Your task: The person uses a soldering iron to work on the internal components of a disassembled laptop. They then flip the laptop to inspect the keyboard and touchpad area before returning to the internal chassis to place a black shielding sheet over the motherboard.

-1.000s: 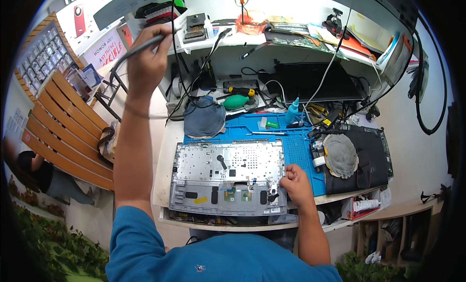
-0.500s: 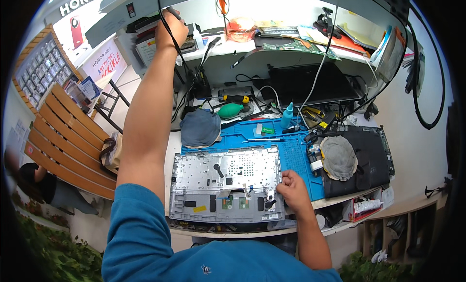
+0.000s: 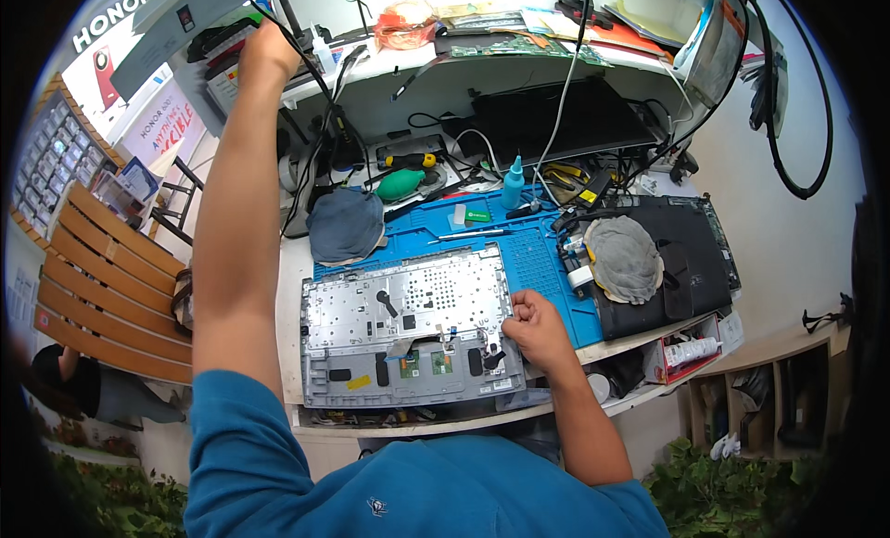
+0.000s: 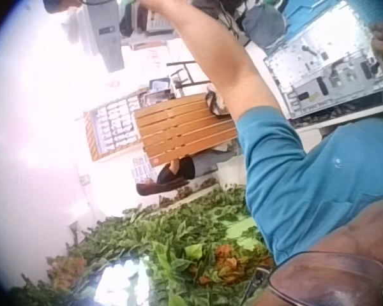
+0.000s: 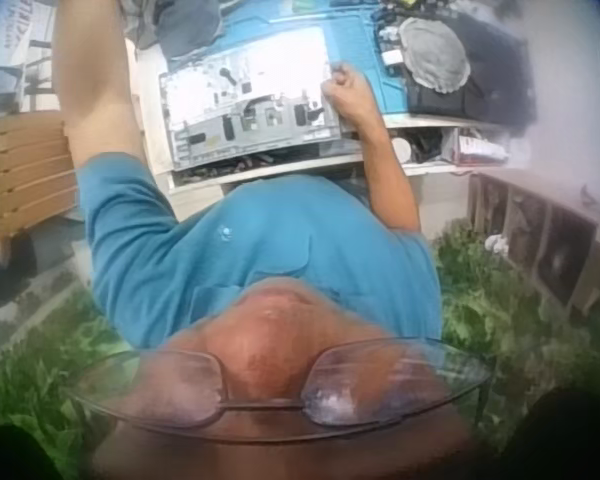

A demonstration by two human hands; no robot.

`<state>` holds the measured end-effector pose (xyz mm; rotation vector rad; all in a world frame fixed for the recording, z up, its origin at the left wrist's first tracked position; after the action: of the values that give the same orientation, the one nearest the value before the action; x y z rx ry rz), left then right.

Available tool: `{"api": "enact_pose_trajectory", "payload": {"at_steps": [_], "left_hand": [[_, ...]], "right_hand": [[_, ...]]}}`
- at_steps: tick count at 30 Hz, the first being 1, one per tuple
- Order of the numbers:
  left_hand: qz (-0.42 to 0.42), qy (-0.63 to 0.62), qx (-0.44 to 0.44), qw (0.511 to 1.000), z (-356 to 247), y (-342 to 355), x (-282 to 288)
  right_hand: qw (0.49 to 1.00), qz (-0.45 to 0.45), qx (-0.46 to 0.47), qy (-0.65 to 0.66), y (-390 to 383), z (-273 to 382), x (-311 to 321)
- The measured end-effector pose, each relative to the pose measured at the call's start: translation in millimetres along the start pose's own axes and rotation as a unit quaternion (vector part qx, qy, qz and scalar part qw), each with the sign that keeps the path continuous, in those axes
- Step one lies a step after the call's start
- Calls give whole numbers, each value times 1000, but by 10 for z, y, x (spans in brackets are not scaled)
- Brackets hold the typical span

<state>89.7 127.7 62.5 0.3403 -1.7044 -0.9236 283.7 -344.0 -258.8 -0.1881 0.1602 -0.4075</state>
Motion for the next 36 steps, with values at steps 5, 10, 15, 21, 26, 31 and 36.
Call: {"api": "enact_pose_trajectory", "payload": {"at_steps": [5, 10, 15, 21, 26, 31, 36], "left_hand": [[-132, -253, -3, 959, -27, -1429, 647], [119, -348, -15, 930, 93, -2871, 443], [277, -384, -51, 879, -293, -3445, 357], [274, -373, -253, 850, -751, -3514, 386], [326, -301, -330, 833, -963, -3494, 153], [343, -274, -382, 813, -1025, -3389, -69], [341, -282, -416, 794, -1083, -3382, -114]], "right_hand": [[999, -26, 23, -25, -33, 4, 75], [994, -13, 42, -100, 204, 44, 32], [977, 0, 62, -202, 749, 349, -75], [948, 18, -34, -316, 1139, 600, -222], [944, 2, -44, -327, 1207, 564, -248], [931, -40, -34, -360, 1161, 657, -317], [928, 33, -115, -352, 1285, 751, -310]]}}
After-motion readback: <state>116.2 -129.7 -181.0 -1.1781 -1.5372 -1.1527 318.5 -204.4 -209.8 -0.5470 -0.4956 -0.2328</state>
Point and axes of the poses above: each hand's wrist, its own y-axis towards the middle knuckle, its own x-axis out of the back of the hand, z = x × y, the point moved 2 cm from there along y, towards the middle knuckle
